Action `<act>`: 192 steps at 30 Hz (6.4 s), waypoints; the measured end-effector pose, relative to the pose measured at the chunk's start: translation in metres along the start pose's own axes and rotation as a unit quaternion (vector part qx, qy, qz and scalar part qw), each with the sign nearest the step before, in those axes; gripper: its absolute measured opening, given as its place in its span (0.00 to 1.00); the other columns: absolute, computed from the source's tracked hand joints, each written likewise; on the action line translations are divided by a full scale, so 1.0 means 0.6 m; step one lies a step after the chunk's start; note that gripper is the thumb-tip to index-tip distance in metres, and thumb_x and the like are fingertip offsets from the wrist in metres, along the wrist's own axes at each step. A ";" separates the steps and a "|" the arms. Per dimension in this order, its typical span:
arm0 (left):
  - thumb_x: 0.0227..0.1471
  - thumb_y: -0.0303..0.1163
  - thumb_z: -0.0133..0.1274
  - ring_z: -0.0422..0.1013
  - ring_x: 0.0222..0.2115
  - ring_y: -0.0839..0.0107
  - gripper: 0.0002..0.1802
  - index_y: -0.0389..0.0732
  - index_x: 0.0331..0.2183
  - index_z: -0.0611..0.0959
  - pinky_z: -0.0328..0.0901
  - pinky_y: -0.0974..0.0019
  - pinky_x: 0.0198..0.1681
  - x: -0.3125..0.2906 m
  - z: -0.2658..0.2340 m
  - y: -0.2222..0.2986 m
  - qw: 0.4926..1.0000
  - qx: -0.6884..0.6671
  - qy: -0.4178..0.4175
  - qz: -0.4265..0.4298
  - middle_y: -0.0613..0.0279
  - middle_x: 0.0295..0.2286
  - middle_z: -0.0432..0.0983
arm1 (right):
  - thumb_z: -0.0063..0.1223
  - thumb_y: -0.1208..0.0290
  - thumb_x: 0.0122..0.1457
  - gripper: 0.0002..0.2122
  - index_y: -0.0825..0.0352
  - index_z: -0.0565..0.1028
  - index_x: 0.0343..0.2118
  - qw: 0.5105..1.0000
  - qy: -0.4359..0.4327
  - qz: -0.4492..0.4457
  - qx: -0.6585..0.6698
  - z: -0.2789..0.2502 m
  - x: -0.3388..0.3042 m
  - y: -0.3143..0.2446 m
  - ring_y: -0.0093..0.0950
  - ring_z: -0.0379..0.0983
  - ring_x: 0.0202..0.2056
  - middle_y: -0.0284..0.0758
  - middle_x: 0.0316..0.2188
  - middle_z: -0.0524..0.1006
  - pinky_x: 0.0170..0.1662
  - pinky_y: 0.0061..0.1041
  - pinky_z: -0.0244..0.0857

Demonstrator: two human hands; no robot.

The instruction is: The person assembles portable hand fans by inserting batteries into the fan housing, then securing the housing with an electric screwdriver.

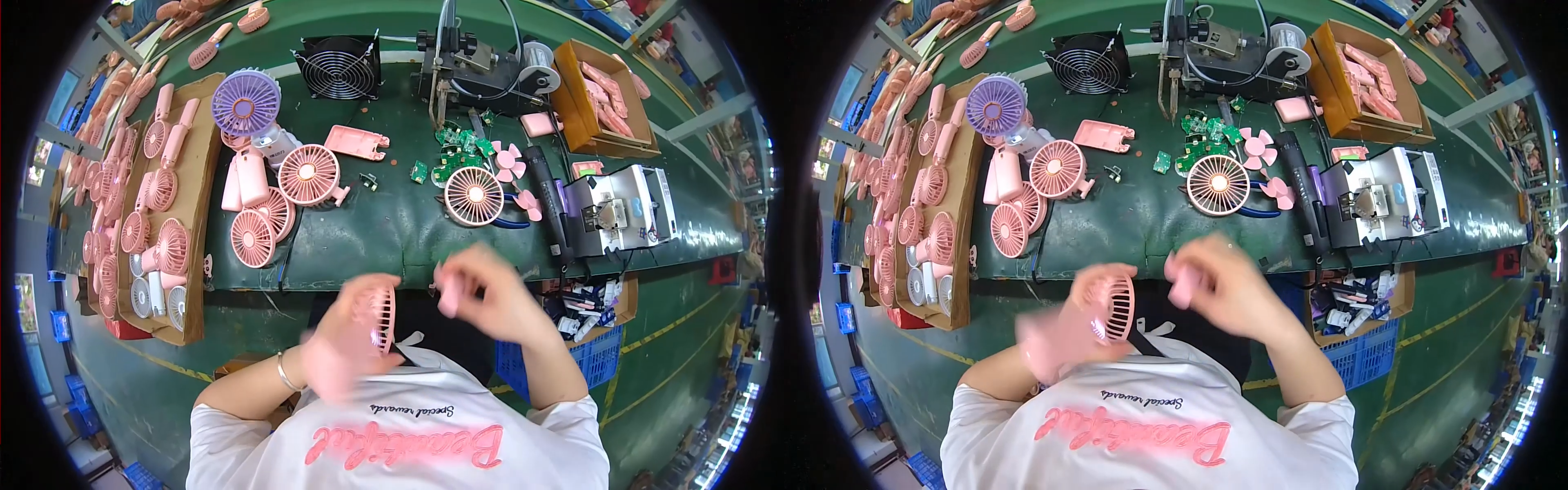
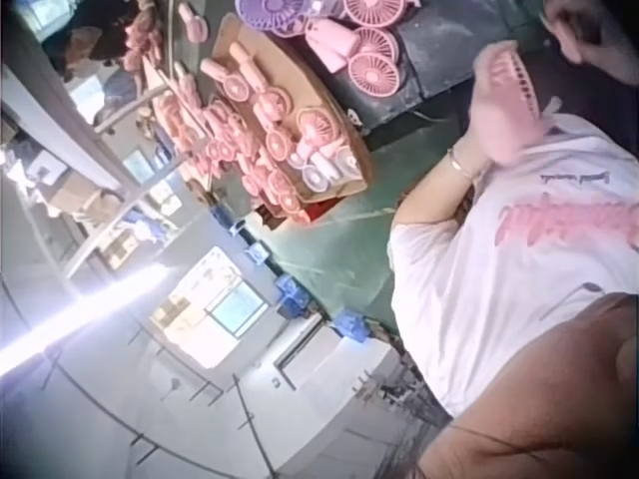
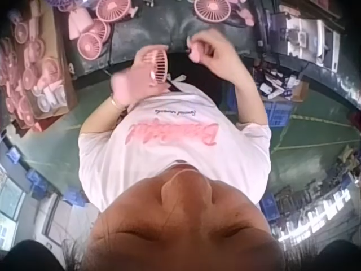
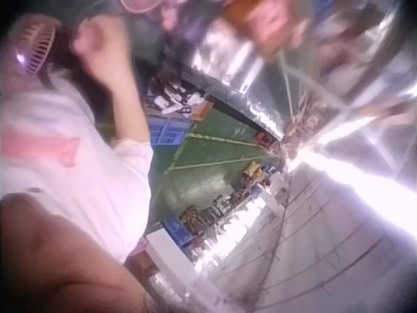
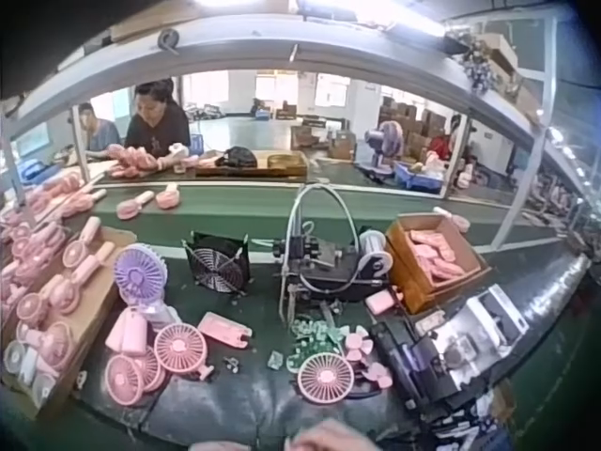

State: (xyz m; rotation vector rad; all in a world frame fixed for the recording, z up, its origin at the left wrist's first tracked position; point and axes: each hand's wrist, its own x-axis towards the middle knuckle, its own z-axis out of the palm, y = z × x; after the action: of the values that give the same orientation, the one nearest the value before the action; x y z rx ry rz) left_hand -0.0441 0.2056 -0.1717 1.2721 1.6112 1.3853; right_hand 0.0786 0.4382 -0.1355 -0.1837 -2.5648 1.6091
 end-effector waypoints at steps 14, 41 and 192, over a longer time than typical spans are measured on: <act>0.63 0.48 0.39 0.69 0.51 0.63 0.28 0.38 0.55 0.66 0.65 0.64 0.55 0.099 0.077 0.000 0.755 -0.598 0.031 -0.269 0.53 0.51 0.70 | 0.44 0.73 0.64 0.12 0.73 0.73 0.47 0.820 0.394 0.101 0.402 0.000 -0.026 0.086 0.30 0.72 0.46 0.41 0.44 0.75 0.52 0.27 0.65; 0.35 0.46 0.67 0.70 0.39 0.60 0.29 0.44 0.40 0.81 0.65 0.58 0.42 0.146 0.058 0.000 0.913 0.386 0.104 0.080 0.54 0.49 0.68 | 0.27 0.59 0.64 0.22 0.71 0.74 0.30 0.623 0.767 -0.150 -0.035 -0.185 -0.059 -0.048 0.33 0.73 0.30 0.41 0.27 0.73 0.33 0.29 0.70; 0.54 0.23 0.43 0.74 0.22 0.69 0.09 0.34 0.28 0.78 0.67 0.69 0.27 0.123 0.021 -0.020 0.981 0.033 0.188 -0.029 0.57 0.22 0.77 | 0.34 0.19 0.43 0.44 0.69 0.67 0.31 0.893 0.244 -0.087 0.369 0.002 0.127 -0.005 0.29 0.65 0.15 0.39 0.14 0.69 0.23 0.26 0.64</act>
State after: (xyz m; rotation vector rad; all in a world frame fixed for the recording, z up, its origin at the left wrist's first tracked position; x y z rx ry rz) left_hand -0.0590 0.2797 -0.1780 1.0330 1.9425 1.6179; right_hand 0.0031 0.4481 -0.1313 -0.2355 -1.4453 2.0069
